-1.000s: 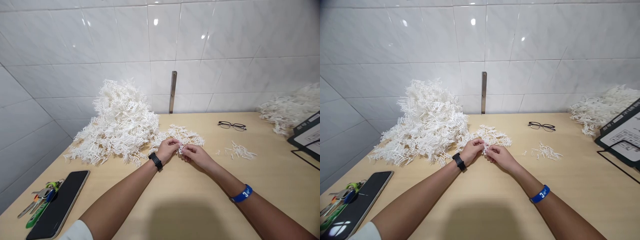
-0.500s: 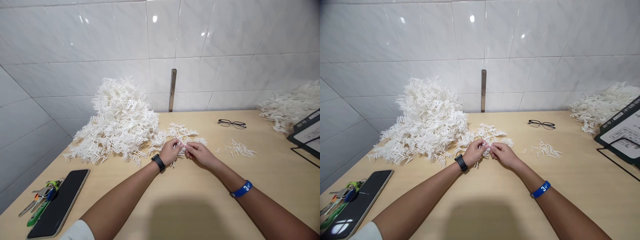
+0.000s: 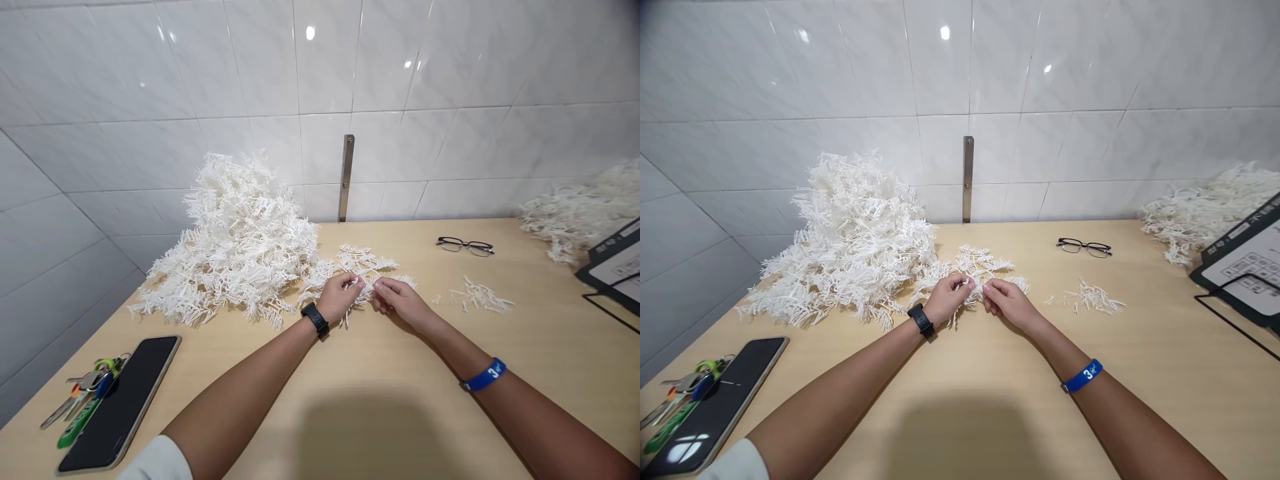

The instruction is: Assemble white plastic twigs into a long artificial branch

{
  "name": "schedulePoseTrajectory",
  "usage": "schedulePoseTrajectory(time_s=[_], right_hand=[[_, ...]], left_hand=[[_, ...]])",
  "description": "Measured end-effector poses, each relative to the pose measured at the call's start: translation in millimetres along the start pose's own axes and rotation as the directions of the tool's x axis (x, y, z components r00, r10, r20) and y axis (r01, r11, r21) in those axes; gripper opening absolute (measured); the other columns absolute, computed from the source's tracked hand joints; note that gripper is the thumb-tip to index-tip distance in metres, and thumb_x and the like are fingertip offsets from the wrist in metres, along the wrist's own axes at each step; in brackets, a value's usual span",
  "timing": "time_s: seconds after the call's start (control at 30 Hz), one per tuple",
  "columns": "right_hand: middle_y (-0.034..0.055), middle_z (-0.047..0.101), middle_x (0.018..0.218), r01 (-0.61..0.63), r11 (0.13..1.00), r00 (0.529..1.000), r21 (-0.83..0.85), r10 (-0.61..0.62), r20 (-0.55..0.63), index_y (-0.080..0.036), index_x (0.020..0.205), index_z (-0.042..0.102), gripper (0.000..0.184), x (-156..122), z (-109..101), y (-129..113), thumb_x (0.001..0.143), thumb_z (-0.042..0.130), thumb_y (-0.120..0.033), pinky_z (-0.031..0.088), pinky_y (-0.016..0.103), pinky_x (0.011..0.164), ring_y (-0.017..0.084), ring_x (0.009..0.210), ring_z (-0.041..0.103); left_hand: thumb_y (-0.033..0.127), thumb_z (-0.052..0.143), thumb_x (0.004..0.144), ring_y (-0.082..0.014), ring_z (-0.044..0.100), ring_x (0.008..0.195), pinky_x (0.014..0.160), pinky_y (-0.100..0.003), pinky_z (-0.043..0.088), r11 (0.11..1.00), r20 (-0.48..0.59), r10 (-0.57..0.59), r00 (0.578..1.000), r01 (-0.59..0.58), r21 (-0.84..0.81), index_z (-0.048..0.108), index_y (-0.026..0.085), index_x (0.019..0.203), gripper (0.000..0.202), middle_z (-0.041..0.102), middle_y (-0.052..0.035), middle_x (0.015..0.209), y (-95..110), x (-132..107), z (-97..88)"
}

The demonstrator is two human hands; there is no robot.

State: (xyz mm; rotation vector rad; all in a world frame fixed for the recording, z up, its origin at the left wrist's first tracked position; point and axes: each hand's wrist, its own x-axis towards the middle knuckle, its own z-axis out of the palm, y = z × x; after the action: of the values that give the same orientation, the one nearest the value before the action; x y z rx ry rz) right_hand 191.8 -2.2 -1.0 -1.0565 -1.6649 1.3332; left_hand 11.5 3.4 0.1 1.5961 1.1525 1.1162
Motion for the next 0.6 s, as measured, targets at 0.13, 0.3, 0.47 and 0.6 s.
schedulePoseTrajectory(time_s=[0.13, 0.3, 0.47, 0.6], right_hand=[[-0.001, 0.056, 0.063, -0.001, 0.998, 1.0, -0.057, 0.0, -0.014, -0.019, 0.082, 0.055, 0.038, -0.4, 3.3, 0.2, 0.086, 0.057, -0.057, 0.036, 0.024, 0.049, 0.011, 0.053, 0.046], [-0.0018, 0.055, 0.063, 0.04, 0.997, 0.999, -0.07, -0.041, -0.013, -0.02, 0.086, 0.055, 0.033, 0.4, 2.6, 5.8, 0.086, 0.058, -0.052, 0.037, 0.025, 0.051, 0.011, 0.055, 0.047], [0.0001, 0.058, 0.067, 0.041, 0.999, 0.999, -0.032, -0.04, 0.018, -0.019, 0.085, 0.055, 0.032, 0.4, 1.9, 5.8, 0.086, 0.059, -0.05, 0.041, 0.026, 0.056, 0.012, 0.058, 0.05], [-0.0009, 0.056, 0.064, 0.035, 0.999, 0.999, 0.017, -0.036, 0.025, -0.019, 0.084, 0.053, 0.033, 0.2, 2.8, 4.5, 0.087, 0.059, -0.051, 0.039, 0.026, 0.056, 0.011, 0.056, 0.049]], left_hand=[[0.029, 0.061, 0.08, -0.0132, 0.051, 0.072, 0.067, -0.024, 0.038, 0.998, 0.009, 0.016, 1.0, -0.016, 0.061, 0.067, 0.016, 0.08, 0.015, 0.062, -0.0005, 0.075, 4.0, -3.7, 2.0], [0.029, 0.059, 0.081, -0.0132, 0.051, 0.07, 0.066, -0.024, 0.038, 0.995, 0.023, 0.033, 0.999, -0.035, 0.089, 0.066, 0.016, 0.08, 0.015, 0.063, -0.0005, 0.075, 3.8, -5.3, 1.9], [0.029, 0.056, 0.083, -0.015, 0.056, 0.076, 0.073, -0.025, 0.041, 0.997, 0.079, 0.059, 0.995, -0.063, 0.045, 0.065, 0.015, 0.08, 0.017, 0.064, -0.0019, 0.078, -0.4, -3.6, 0.7], [0.03, 0.055, 0.084, -0.015, 0.056, 0.077, 0.075, -0.026, 0.042, 0.998, 0.106, 0.062, 0.992, -0.063, 0.005, 0.062, 0.015, 0.078, 0.018, 0.063, -0.002, 0.078, -3.1, -0.8, -0.2]])
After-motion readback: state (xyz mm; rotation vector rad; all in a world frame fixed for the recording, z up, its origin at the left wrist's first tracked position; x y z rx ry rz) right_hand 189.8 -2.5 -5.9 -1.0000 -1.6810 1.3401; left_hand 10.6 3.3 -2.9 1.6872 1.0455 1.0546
